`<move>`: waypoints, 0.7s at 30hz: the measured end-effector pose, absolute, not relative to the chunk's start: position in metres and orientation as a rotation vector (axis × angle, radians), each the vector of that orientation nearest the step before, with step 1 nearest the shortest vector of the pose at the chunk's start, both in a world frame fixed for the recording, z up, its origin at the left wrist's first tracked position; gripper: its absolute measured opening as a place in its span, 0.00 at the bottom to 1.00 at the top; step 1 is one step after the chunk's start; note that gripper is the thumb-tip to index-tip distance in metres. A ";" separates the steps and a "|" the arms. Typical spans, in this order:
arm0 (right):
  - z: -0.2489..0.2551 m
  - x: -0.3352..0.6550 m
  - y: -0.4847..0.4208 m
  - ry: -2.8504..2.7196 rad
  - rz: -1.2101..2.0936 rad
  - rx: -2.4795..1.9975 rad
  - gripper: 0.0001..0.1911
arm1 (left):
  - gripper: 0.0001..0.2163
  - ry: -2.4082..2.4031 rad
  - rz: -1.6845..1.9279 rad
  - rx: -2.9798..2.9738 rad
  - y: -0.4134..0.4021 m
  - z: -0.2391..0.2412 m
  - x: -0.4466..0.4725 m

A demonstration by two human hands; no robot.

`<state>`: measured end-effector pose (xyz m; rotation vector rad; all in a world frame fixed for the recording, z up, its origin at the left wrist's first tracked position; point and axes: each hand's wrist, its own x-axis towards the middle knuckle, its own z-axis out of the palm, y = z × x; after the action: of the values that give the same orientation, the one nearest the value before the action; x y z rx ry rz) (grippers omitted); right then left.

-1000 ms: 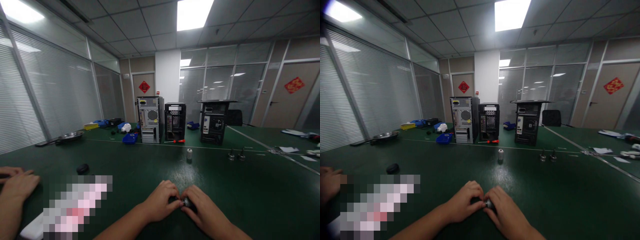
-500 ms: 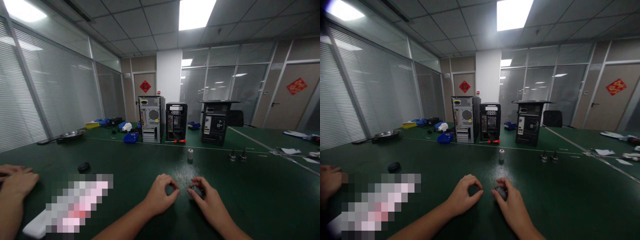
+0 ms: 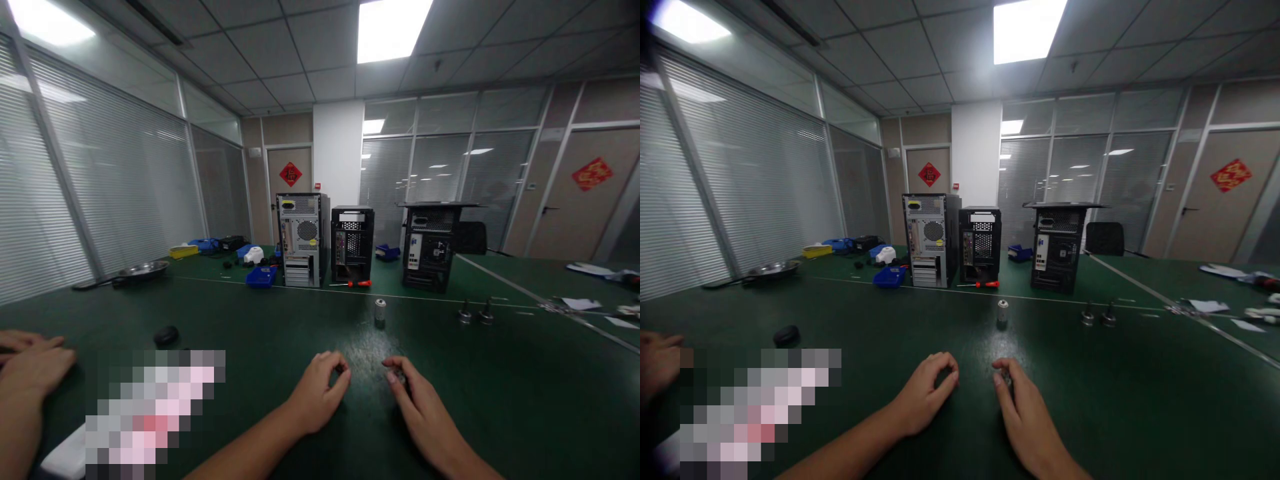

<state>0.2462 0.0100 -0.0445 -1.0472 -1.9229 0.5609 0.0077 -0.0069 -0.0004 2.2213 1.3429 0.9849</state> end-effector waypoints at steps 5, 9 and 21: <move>-0.033 0.238 -0.005 -2.172 0.530 -0.857 0.15 | 0.04 1.079 0.840 2.421 -0.008 -0.007 0.013; -0.027 0.232 -0.011 -2.330 0.442 -0.683 0.11 | 0.05 0.983 0.756 2.481 -0.009 -0.010 0.015; -0.018 0.260 0.011 -2.370 0.252 -0.975 0.19 | 0.06 1.117 0.748 2.500 -0.010 -0.007 0.010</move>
<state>0.2600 0.0113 -0.0178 -0.9754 -2.3698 0.2522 0.0103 -0.0097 -0.0068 2.4999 1.1167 0.7478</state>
